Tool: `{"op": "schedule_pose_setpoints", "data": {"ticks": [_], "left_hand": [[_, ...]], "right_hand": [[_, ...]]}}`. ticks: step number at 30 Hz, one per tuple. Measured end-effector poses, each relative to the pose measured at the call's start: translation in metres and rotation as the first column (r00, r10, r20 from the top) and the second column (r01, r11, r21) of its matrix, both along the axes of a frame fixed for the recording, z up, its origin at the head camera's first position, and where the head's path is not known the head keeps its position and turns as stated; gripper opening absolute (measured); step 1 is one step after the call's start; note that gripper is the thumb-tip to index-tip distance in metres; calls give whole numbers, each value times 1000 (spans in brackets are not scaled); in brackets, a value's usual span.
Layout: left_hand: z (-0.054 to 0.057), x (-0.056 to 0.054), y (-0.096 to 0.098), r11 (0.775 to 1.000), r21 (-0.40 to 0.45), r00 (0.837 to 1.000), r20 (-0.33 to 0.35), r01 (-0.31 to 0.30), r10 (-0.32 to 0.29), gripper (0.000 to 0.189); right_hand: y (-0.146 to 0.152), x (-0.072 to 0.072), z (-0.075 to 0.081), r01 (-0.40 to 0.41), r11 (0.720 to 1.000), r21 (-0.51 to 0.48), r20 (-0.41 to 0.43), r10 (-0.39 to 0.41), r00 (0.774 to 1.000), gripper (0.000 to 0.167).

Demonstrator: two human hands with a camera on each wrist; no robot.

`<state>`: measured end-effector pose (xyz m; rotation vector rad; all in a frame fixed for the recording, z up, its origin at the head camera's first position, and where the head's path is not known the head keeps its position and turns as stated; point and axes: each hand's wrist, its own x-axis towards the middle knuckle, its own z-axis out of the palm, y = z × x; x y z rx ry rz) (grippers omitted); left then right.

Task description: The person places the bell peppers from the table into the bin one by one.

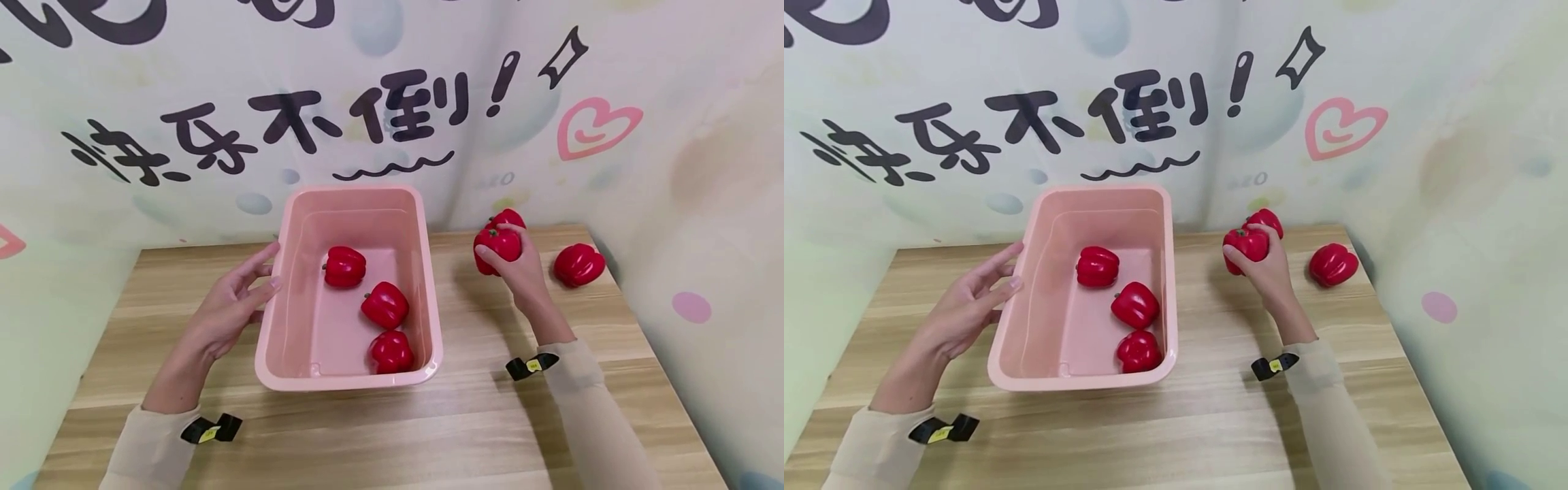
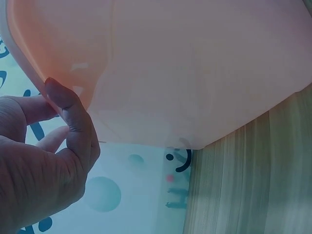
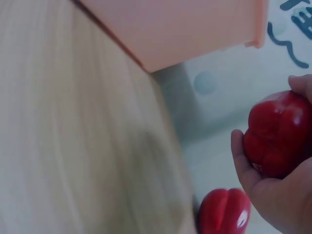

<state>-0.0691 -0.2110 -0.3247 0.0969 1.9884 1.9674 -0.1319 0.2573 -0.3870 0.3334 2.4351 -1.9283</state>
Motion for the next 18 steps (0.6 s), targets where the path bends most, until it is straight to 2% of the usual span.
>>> {"op": "schedule_pose_setpoints", "data": {"ticks": [8, 13, 18], "left_hand": [[0, -1, 3, 1000, -11, 1000, 13, -7, 7, 71], [0, -1, 2, 1000, -5, 1000, 7, -1, 1, 71], [1, 0, 1, 1000, -2, 1000, -1, -6, 6, 71]], "right_hand": [[-8, -5, 21, -49, 999, -24, -66, 47, 997, 67], [-10, -6, 34, -78, 995, -58, -68, 74, 995, 61], [-12, -7, 47, -113, 991, -77, -68, 108, 992, 62]]}}
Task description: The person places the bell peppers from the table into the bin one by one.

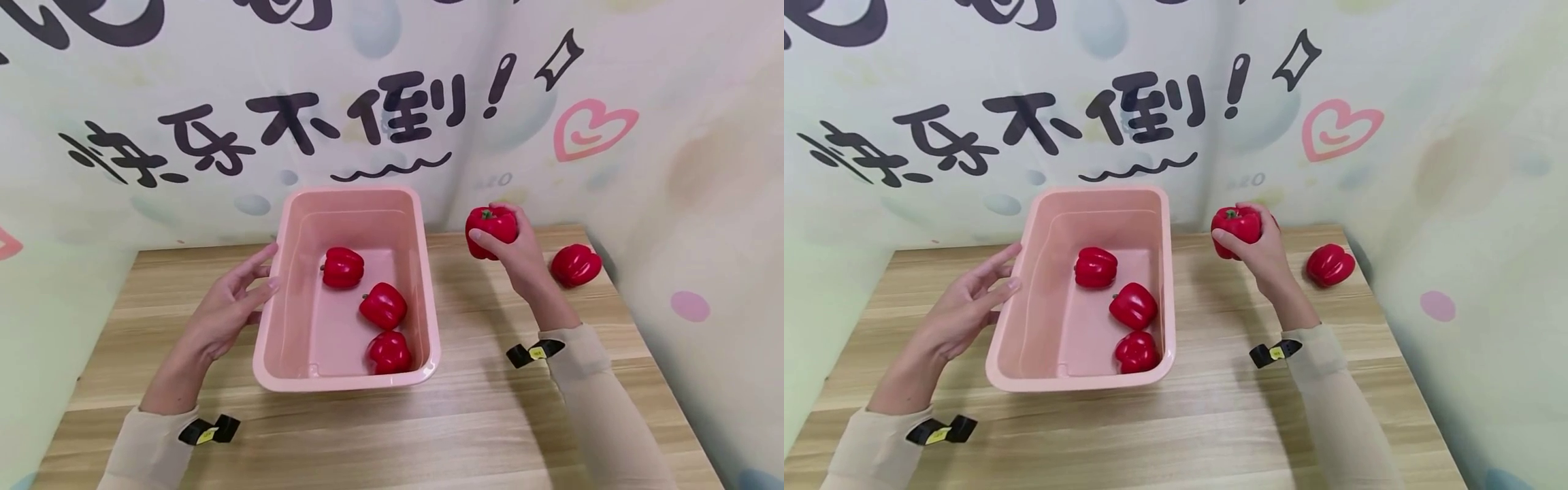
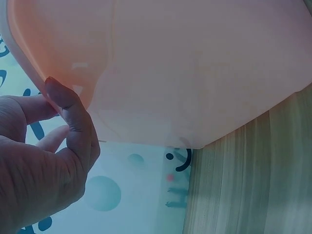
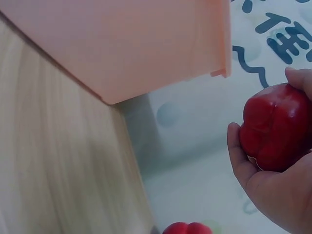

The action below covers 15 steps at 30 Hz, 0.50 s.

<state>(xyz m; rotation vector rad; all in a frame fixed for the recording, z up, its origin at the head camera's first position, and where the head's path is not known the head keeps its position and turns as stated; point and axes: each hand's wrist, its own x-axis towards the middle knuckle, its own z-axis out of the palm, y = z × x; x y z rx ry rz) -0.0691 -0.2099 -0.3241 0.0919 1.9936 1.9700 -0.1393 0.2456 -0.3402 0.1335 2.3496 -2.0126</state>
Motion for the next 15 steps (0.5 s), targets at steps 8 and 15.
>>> {"op": "schedule_pose_setpoints", "data": {"ticks": [8, 15], "left_hand": [[1, 1, -2, 1000, 2, 1000, 4, -2, 2, 71], [0, 0, -2, 1000, 1, 1000, 7, 2, -2, 71]], "right_hand": [[-12, -4, 16, -46, 999, -10, -21, 46, 999, 64], [-29, -9, 30, -88, 996, -17, -54, 87, 995, 66]]}}
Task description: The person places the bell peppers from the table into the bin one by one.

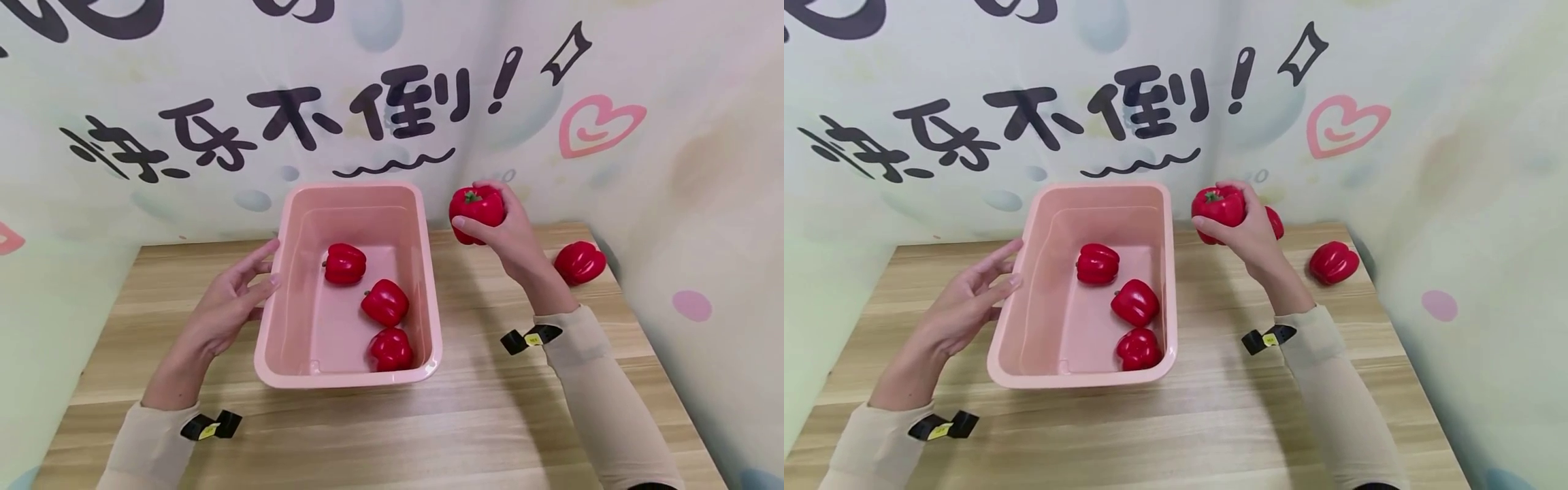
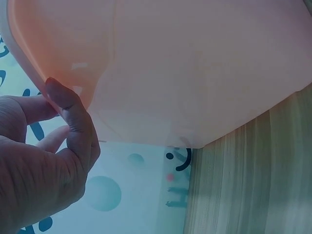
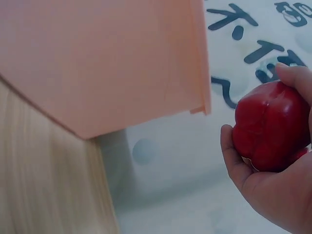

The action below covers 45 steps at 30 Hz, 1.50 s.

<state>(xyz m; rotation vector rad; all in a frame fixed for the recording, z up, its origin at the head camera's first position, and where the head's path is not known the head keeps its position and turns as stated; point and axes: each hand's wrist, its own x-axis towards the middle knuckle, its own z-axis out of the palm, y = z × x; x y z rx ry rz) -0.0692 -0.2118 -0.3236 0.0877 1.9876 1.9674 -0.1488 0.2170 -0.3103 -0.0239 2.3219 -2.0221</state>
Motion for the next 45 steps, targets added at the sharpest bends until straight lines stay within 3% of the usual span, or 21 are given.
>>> {"op": "schedule_pose_setpoints", "data": {"ticks": [31, 45], "left_hand": [[4, 0, -3, 999, -35, 1000, 3, 13, -13, 72], [4, -1, 0, 1000, -19, 1000, 12, -8, 8, 71]], "right_hand": [[-57, -10, 35, -123, 989, 78, -26, 125, 992, 72], [-78, -10, 47, -256, 949, 186, -41, 267, 963, 75]]}}
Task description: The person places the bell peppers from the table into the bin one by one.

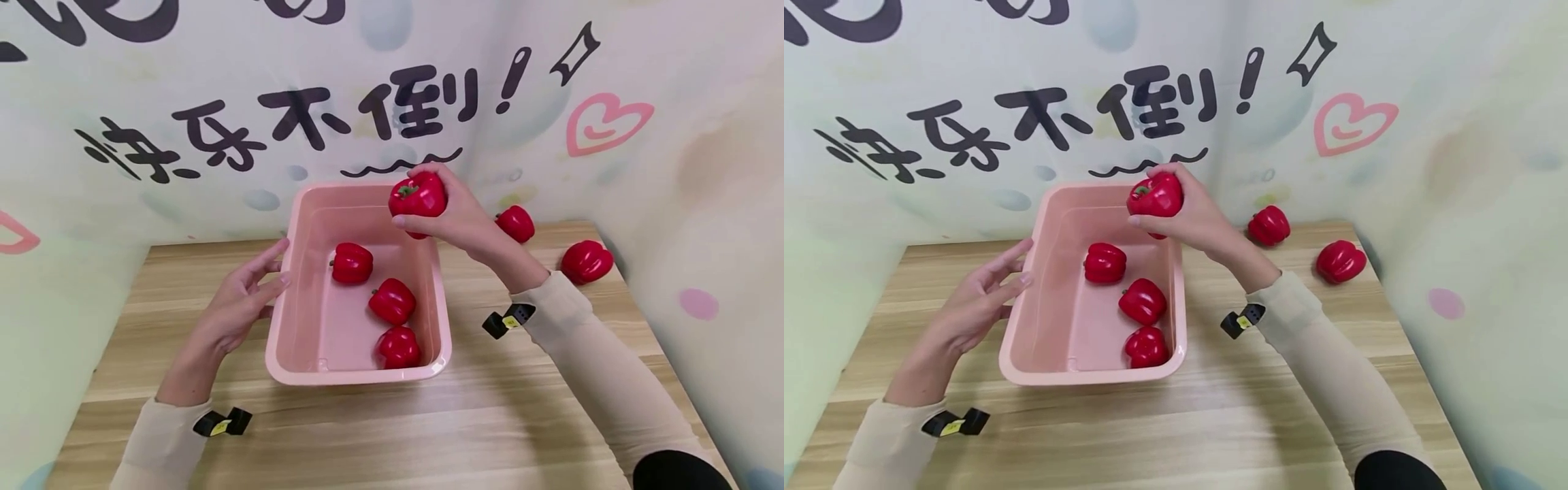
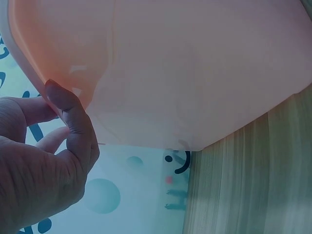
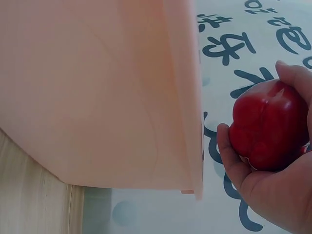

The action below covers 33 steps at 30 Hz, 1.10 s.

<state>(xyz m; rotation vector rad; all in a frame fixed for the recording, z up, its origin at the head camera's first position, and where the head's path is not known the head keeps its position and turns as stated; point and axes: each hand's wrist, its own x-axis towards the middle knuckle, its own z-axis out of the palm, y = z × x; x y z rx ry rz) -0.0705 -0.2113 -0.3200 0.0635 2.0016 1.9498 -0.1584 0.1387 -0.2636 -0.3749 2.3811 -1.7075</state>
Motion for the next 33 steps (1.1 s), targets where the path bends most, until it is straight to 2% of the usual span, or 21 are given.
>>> {"op": "schedule_pose_setpoints", "data": {"ticks": [9, 16, 22, 25, 33], "left_hand": [[-2, 1, -2, 1000, -1, 1000, -8, -2, 2, 71], [-4, -1, -2, 1000, 25, 1000, -13, 9, -9, 71], [-5, -1, -2, 999, 53, 1000, -11, 4, -4, 71], [-5, -1, -2, 998, 61, 1000, -8, 3, -2, 70], [-6, -2, -1, 998, 58, 1000, -8, 10, -10, 71]], "right_hand": [[-8, -3, 1, -109, 990, 93, -51, 114, 992, 76], [-14, -9, 8, -190, 956, 224, -152, 227, 962, 76], [-23, -18, 7, -268, 897, 352, -215, 356, 909, 75], [-29, -23, 6, -278, 860, 428, -226, 400, 888, 77], [-37, -26, 1, -253, 761, 598, -205, 450, 869, 78]]}}
